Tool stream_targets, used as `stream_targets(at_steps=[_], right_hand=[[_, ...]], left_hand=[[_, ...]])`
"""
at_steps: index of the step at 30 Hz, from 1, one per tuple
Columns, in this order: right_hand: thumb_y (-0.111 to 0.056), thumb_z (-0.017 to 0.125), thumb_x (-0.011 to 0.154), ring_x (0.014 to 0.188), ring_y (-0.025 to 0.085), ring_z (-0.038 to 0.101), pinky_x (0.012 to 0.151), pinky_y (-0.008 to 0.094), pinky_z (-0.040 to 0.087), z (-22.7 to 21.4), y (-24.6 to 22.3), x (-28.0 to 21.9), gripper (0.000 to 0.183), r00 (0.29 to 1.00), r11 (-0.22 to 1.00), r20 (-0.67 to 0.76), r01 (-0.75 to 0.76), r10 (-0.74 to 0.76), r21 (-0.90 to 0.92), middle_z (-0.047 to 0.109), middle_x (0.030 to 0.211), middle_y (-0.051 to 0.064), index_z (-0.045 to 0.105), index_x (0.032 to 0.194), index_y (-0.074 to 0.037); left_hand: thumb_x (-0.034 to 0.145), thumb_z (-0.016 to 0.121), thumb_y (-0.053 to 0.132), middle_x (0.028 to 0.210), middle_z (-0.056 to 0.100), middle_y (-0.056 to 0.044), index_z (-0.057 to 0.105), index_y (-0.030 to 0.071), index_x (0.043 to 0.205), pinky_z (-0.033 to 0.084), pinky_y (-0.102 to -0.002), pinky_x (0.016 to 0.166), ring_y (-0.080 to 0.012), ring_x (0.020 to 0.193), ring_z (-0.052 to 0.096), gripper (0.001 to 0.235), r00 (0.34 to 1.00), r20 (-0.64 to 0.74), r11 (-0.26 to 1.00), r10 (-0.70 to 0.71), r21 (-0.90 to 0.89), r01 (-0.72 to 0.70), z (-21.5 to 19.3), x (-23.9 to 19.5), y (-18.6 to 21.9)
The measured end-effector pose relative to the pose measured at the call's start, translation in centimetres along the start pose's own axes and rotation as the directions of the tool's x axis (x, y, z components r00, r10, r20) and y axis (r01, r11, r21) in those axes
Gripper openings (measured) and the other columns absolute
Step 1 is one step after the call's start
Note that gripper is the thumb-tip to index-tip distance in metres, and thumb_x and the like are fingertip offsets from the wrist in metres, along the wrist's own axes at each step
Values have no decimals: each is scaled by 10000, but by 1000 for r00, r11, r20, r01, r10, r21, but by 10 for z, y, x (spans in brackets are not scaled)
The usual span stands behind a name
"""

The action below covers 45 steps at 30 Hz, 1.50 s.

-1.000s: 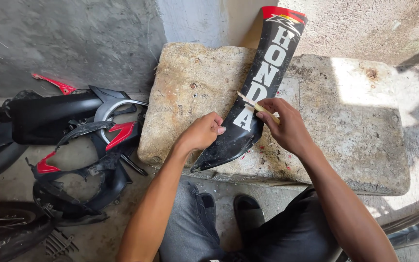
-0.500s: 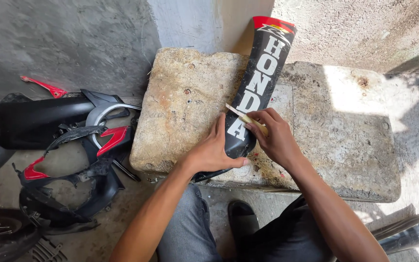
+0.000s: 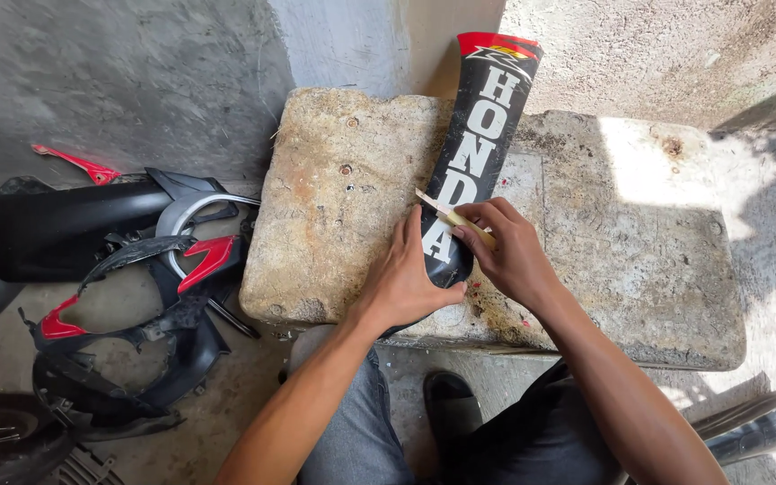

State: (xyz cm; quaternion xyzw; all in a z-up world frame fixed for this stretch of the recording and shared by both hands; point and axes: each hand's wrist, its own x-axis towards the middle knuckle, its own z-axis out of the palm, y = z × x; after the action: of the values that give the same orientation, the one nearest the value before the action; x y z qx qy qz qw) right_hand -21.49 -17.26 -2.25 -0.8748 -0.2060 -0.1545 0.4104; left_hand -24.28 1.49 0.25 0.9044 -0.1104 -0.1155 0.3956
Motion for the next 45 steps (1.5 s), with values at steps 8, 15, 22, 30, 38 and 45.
stream_targets(at_steps=[8, 15, 22, 30, 38, 45], right_hand=[[-119, 756, 946, 832, 269, 699, 645, 353, 594, 9, -8, -4, 226, 1000, 999, -18, 1, 0, 53, 669, 959, 153, 741, 1156, -36], [-115, 732, 952, 828, 303, 700, 601, 386, 585, 25, -30, 2, 205, 998, 994, -20, 57, -56, 90, 666, 944, 172, 740, 1139, -31], [-110, 735, 957, 829, 271, 692, 624, 347, 579, 30, -40, 8, 207, 999, 993, -20, 45, -43, 107, 677, 949, 166, 744, 1148, -30], [-107, 740, 951, 892, 315, 711, 681, 406, 622, 7, -41, 3, 238, 985, 976, 120, -143, 124, 165, 670, 939, 207, 739, 1163, 2], [-120, 710, 937, 881, 373, 748, 686, 434, 643, -7, -55, -1, 244, 943, 991, 323, -110, 79, 78, 695, 1012, 245, 747, 1137, 15], [-134, 685, 936, 747, 373, 740, 629, 434, 608, -8, -57, -13, 203, 931, 999, 364, -20, 7, 32, 699, 997, 222, 775, 1113, -91]], left_hand=[[605, 804, 327, 1311, 460, -340, 219, -132, 1519, 570, -615, 849, -489, 1167, 589, 1178, 995, -96, 998, 15, -54, -20, -3, -19, -1], [600, 854, 300, 1301, 438, -352, 235, -145, 1513, 539, -616, 889, -541, 1182, 568, 1189, 985, -166, 993, -40, -115, 21, -18, -41, -10], [568, 879, 353, 1360, 400, -332, 239, -112, 1524, 480, -607, 990, -541, 1271, 502, 1240, 985, -167, 988, -39, -151, 14, -25, -39, -23], [569, 914, 418, 1430, 234, -438, 81, -182, 1519, 377, -698, 1072, -581, 1384, 311, 1398, 998, 6, 998, 70, -9, -69, -37, -37, -19], [666, 830, 566, 1434, 324, -375, 223, -136, 1511, 359, -721, 1066, -530, 1392, 332, 1255, 991, -79, 993, 110, 55, -106, -44, -39, -19], [750, 743, 636, 1558, 271, -276, 318, -14, 1535, 251, -680, 1163, -481, 1470, 252, 1104, 969, -140, 979, 205, 19, -204, -42, -21, -45]])
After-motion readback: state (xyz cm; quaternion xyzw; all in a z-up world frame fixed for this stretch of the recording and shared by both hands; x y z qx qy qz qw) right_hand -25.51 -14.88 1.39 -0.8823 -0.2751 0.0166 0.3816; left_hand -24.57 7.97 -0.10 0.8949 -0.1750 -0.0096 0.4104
